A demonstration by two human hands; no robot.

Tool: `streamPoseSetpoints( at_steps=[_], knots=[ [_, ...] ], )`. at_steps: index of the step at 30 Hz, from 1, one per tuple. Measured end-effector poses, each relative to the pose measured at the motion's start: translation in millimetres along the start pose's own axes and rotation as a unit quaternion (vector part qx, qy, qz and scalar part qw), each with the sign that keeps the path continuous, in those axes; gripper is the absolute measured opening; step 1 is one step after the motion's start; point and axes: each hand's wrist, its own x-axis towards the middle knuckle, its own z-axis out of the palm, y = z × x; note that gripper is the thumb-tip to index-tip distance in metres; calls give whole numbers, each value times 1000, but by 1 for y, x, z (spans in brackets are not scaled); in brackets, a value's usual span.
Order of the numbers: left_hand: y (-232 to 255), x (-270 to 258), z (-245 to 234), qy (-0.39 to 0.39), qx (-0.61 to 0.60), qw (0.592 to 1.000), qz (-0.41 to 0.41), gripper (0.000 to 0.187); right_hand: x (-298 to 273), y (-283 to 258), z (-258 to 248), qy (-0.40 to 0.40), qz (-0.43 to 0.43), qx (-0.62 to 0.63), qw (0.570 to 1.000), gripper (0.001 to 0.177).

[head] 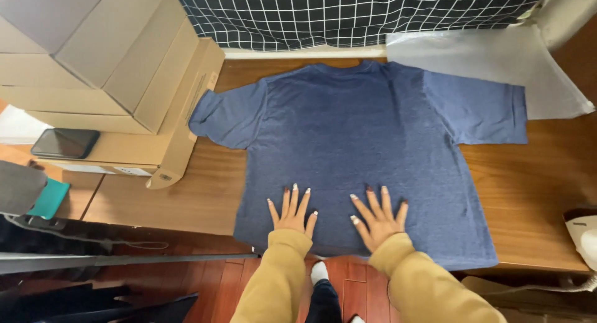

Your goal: Folding a t-shirt, hanging it on a rack, and placing another t-shirt into a plastic shipping bag.

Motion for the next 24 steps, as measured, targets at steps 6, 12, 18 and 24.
streamPoseSetpoints(
  at_steps=[6,12,18,24],
  knots=[
    [-23,-6,0,32,66,995,-74,54,-10,98,7,-13,135,-32,990,54],
    [-73,-7,-1,-29,107,974,-197,60,-6,174,22,-19,226,-29,973,53],
    [-62,-12,-25,-87,129,964,-216,64,-19,156,-21,-115,227,-5,967,57],
    [-47,-2,-74,-283,165,914,-241,72,-22,167,-22,-176,200,-41,963,65]
  ],
)
